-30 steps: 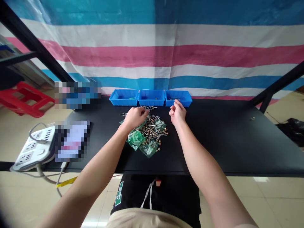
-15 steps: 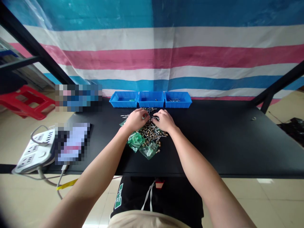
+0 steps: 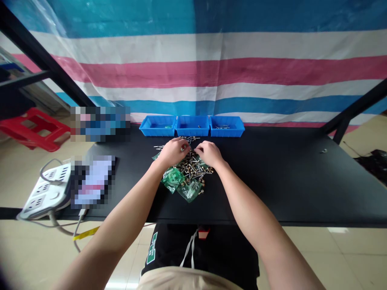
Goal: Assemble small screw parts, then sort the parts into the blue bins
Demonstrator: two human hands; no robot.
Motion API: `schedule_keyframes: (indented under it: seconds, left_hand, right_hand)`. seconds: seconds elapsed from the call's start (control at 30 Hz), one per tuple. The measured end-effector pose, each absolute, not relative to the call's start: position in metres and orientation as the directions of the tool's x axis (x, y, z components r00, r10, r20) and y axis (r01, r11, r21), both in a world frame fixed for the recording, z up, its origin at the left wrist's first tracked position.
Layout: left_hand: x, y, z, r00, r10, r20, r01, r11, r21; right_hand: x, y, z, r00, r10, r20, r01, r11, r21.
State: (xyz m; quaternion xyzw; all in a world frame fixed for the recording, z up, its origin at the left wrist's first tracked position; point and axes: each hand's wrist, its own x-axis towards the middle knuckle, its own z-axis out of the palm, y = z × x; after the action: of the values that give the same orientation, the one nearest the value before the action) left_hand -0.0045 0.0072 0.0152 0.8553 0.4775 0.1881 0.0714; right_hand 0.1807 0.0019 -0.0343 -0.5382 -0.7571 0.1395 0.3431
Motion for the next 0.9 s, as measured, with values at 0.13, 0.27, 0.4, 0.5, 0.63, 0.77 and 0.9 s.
schedule_keyframes:
  seconds: [0.13, 0.27, 0.4, 0.5, 0.63, 0.77, 0.9]
  left_hand:
    - [-0.004, 0.007, 0.016, 0.482, 0.841, 0.246, 0.788, -0.539, 0.297]
    - [-0.004, 0.007, 0.017, 0.488, 0.838, 0.242, 0.784, -0.543, 0.299]
    - [-0.003, 0.006, 0.016, 0.481, 0.832, 0.276, 0.755, -0.553, 0.352]
    - [-0.002, 0.004, 0.015, 0.502, 0.807, 0.311, 0.71, -0.59, 0.384]
    - [0.001, 0.003, 0.014, 0.555, 0.743, 0.373, 0.65, -0.668, 0.364]
    - [0.001, 0.004, 0.014, 0.601, 0.696, 0.392, 0.622, -0.716, 0.317]
    - [0.0, 0.005, 0.013, 0.616, 0.702, 0.358, 0.623, -0.712, 0.324]
  right_hand:
    - [0.181, 0.002, -0.034, -0.188, 0.901, 0.391, 0.702, 0.402, -0.588]
    - [0.18, 0.0, -0.029, -0.153, 0.879, 0.451, 0.642, 0.436, -0.631]
    - [0.178, -0.005, -0.019, -0.082, 0.859, 0.505, 0.633, 0.436, -0.64]
    - [0.175, -0.01, -0.013, 0.002, 0.867, 0.499, 0.585, 0.404, -0.703]
    - [0.167, -0.017, -0.007, 0.088, 0.895, 0.438, 0.403, 0.37, -0.837]
    - [0.161, -0.022, -0.003, 0.105, 0.891, 0.442, 0.317, 0.391, -0.864]
    - [0.16, -0.022, -0.004, 0.109, 0.896, 0.43, 0.295, 0.384, -0.875]
